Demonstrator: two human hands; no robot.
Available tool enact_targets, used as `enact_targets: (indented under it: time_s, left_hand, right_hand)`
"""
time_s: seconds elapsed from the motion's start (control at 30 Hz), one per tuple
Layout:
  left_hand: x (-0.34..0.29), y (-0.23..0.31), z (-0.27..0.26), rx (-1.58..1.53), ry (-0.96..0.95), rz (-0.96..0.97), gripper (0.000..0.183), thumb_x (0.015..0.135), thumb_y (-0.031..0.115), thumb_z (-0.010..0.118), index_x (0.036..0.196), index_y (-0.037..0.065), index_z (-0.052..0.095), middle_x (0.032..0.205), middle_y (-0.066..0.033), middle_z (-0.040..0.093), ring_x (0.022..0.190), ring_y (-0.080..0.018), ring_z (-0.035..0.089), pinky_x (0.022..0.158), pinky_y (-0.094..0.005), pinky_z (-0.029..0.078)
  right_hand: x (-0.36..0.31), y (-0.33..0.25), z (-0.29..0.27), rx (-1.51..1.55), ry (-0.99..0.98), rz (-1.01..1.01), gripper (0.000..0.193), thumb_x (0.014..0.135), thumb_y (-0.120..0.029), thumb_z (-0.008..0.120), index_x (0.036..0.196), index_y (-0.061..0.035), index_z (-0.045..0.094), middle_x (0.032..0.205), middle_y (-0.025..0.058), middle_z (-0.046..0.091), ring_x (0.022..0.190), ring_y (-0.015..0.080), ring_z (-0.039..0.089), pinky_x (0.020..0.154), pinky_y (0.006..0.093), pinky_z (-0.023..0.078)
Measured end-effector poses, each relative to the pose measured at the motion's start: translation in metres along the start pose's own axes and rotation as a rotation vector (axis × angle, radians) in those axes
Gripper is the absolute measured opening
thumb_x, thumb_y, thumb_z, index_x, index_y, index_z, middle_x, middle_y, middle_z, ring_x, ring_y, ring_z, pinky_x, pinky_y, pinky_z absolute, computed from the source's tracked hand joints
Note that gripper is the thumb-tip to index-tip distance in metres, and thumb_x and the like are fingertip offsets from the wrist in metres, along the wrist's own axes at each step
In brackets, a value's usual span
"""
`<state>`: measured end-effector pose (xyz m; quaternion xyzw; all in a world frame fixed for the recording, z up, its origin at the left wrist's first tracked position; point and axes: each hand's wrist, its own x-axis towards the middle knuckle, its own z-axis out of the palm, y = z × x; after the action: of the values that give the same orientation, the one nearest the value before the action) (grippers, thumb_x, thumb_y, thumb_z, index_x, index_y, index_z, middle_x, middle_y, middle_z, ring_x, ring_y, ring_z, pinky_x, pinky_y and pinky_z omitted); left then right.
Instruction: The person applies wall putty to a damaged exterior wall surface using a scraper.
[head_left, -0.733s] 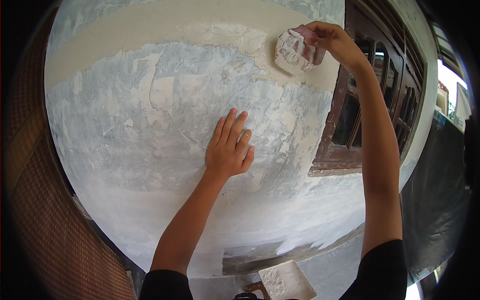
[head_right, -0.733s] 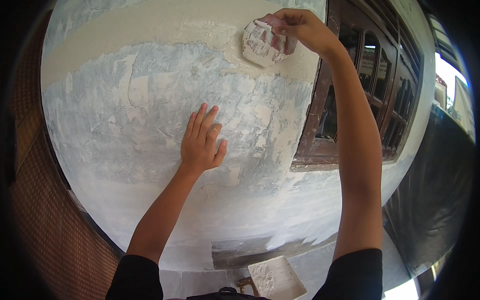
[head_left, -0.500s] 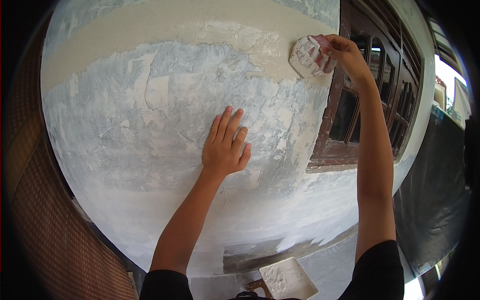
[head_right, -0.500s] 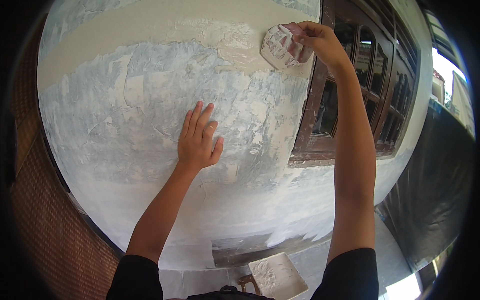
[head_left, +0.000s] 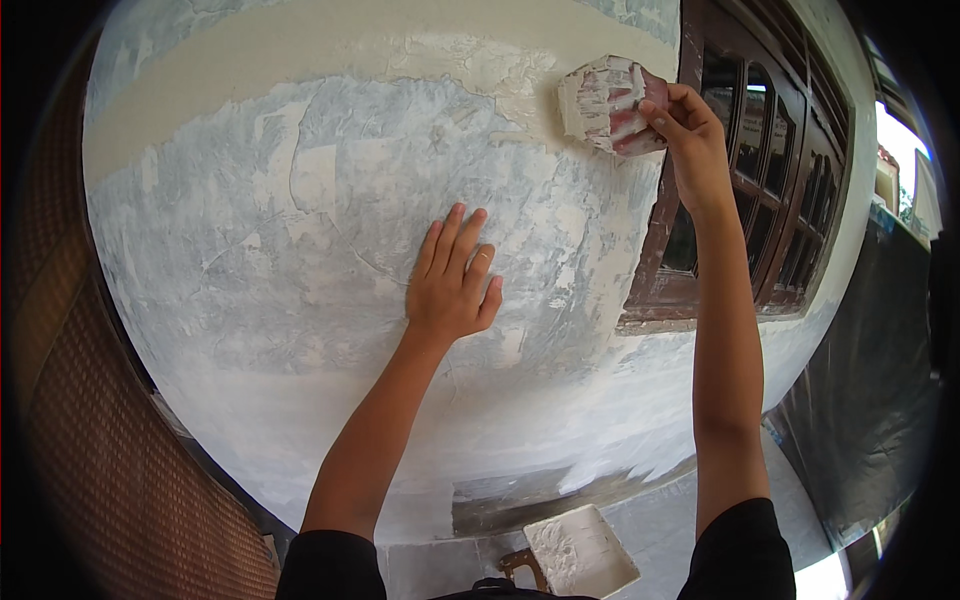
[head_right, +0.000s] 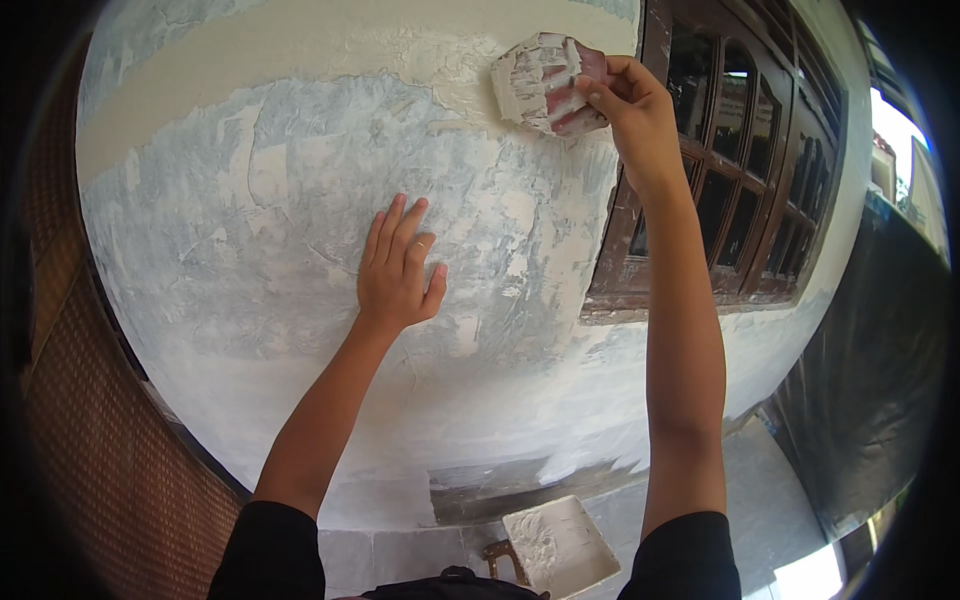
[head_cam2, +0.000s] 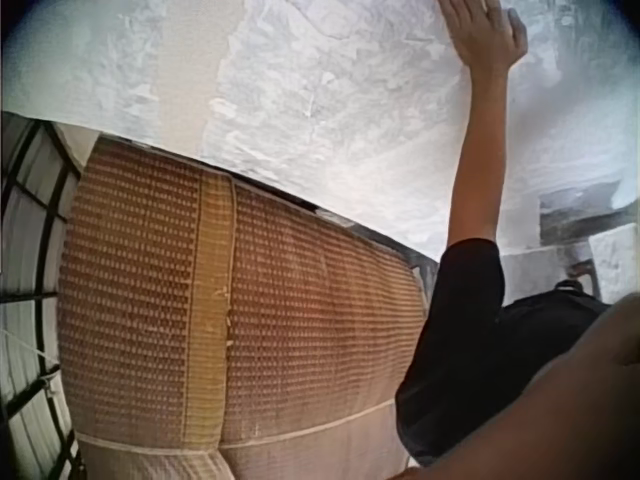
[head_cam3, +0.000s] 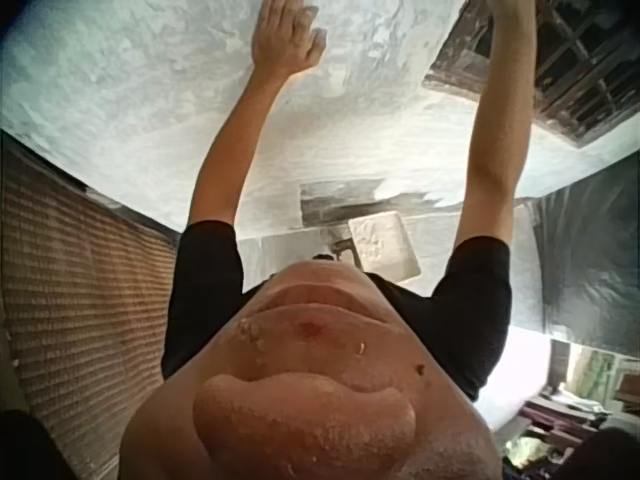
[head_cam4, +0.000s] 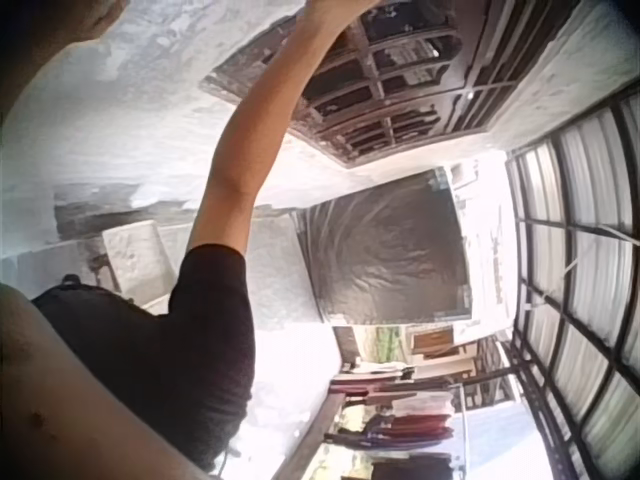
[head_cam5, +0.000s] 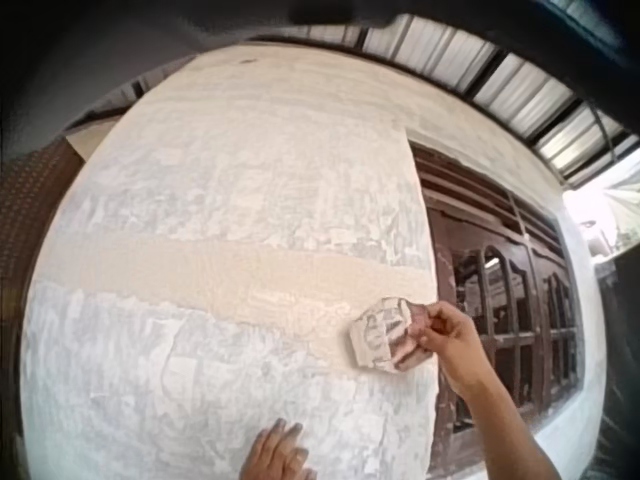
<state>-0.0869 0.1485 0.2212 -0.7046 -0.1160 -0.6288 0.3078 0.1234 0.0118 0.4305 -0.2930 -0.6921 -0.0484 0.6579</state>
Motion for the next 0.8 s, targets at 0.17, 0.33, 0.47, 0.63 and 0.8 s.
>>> enact_targets:
  time_s: [0.17, 0.33, 0.47, 0.63, 0.8]
  left_hand:
    - [-0.004, -0.004, -0.003, -0.017, 0.047, -0.009, 0.032, 0.085, 0.021, 0.054, 0.112, 0.004, 0.048, 0.135, -0.0204, 0.049, 0.133, -0.0410, 0.041, 0.110, -0.0535, 0.028]
    - [-0.001, -0.002, -0.009, -0.066, 0.068, -0.005, 0.037, 0.084, 0.020, 0.055, 0.115, 0.003, 0.046, 0.130, -0.0259, 0.047, 0.130, -0.0440, 0.042, 0.107, -0.0573, 0.031]
    - [-0.004, 0.000, -0.002, -0.069, 0.077, -0.043, 0.030, 0.083, 0.021, 0.055, 0.108, 0.005, 0.049, 0.131, -0.0221, 0.049, 0.131, -0.0423, 0.042, 0.111, -0.0535, 0.029]
    - [-0.003, -0.004, -0.009, -0.058, 0.091, -0.016, 0.031, 0.084, 0.020, 0.055, 0.111, 0.005, 0.048, 0.129, -0.0228, 0.051, 0.131, -0.0419, 0.043, 0.110, -0.0541, 0.030]
    - [-0.005, -0.004, 0.001, -0.085, 0.088, -0.034, 0.028, 0.085, 0.021, 0.054, 0.108, 0.005, 0.048, 0.128, -0.0211, 0.052, 0.130, -0.0411, 0.044, 0.110, -0.0526, 0.030]
  right_hand:
    - [-0.041, -0.027, 0.084, -0.535, -0.049, -0.496, 0.012, 0.085, -0.004, 0.066, 0.087, 0.0003, 0.055, 0.078, 0.0094, 0.062, 0.069, 0.0189, 0.063, 0.058, 0.0298, 0.049]
    - [-0.067, -0.013, 0.135, -0.824, -0.159, -0.869, 0.018, 0.074, -0.005, 0.071, 0.082, -0.0059, 0.055, 0.076, 0.0050, 0.051, 0.065, 0.0217, 0.055, 0.054, 0.0321, 0.046]
    - [-0.067, 0.003, 0.144, -0.913, -0.213, -0.969, 0.020, 0.069, -0.008, 0.073, 0.082, -0.0085, 0.057, 0.076, 0.0017, 0.052, 0.067, 0.0176, 0.055, 0.053, 0.0296, 0.046]
    - [-0.028, -0.049, 0.113, -0.744, -0.131, -0.664, 0.011, 0.083, -0.003, 0.066, 0.093, -0.0032, 0.061, 0.079, 0.0111, 0.059, 0.067, 0.0291, 0.061, 0.056, 0.0353, 0.047]
    - [0.030, -0.087, 0.063, -0.831, -0.358, -0.427, 0.016, 0.090, -0.015, 0.066, 0.102, -0.0045, 0.065, 0.084, 0.0053, 0.068, 0.069, 0.0111, 0.058, 0.065, 0.0260, 0.047]
